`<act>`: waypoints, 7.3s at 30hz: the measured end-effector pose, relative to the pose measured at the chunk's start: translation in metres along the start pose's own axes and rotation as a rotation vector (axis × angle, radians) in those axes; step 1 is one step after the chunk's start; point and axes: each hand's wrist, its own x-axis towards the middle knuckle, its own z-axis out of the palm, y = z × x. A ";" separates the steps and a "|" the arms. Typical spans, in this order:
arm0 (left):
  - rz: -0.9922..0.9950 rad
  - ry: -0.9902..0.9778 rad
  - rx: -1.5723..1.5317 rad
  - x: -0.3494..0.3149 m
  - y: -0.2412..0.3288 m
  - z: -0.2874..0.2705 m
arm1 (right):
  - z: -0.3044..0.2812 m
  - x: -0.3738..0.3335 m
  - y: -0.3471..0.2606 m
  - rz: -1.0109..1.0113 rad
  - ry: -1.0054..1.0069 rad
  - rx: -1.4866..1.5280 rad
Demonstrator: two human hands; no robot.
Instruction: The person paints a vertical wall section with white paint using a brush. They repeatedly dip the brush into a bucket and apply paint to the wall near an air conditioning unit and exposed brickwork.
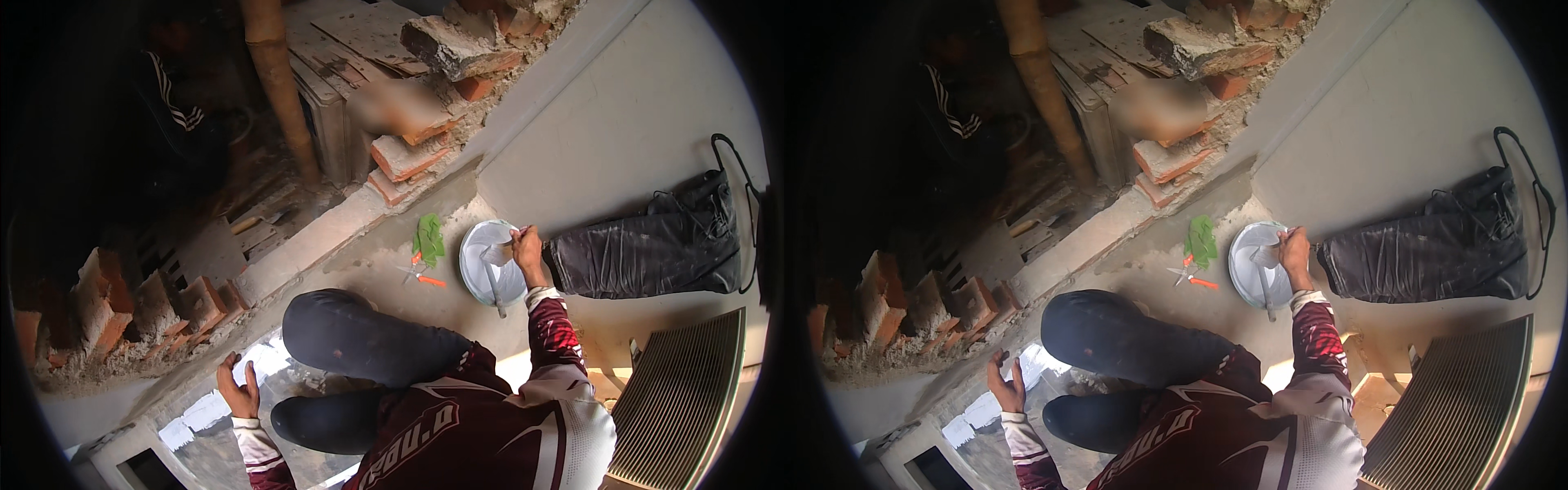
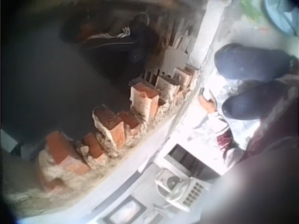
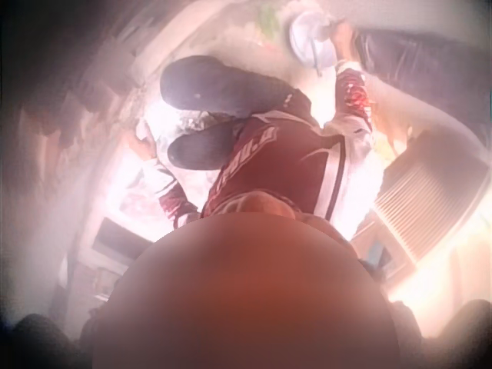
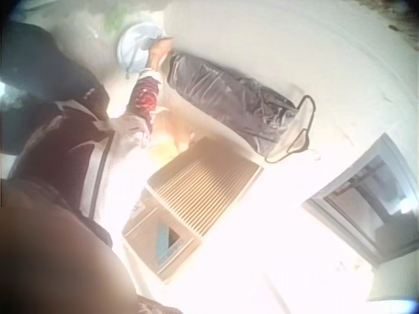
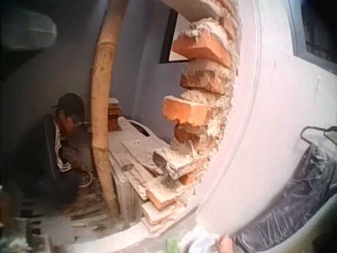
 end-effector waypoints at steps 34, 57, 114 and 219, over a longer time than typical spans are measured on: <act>-0.334 -0.283 -0.033 -0.094 -0.076 0.059 | 0.077 -0.044 0.096 0.330 0.415 0.182; -0.315 -0.257 -0.080 -0.083 -0.071 0.062 | 0.067 -0.055 0.129 1.042 0.480 1.438; -0.787 0.913 0.200 -0.228 0.065 0.016 | 0.257 -0.546 -0.535 -0.684 -1.778 1.087; -1.270 0.888 0.744 -0.215 0.160 0.034 | 0.420 -0.706 -0.564 -2.078 -1.378 1.195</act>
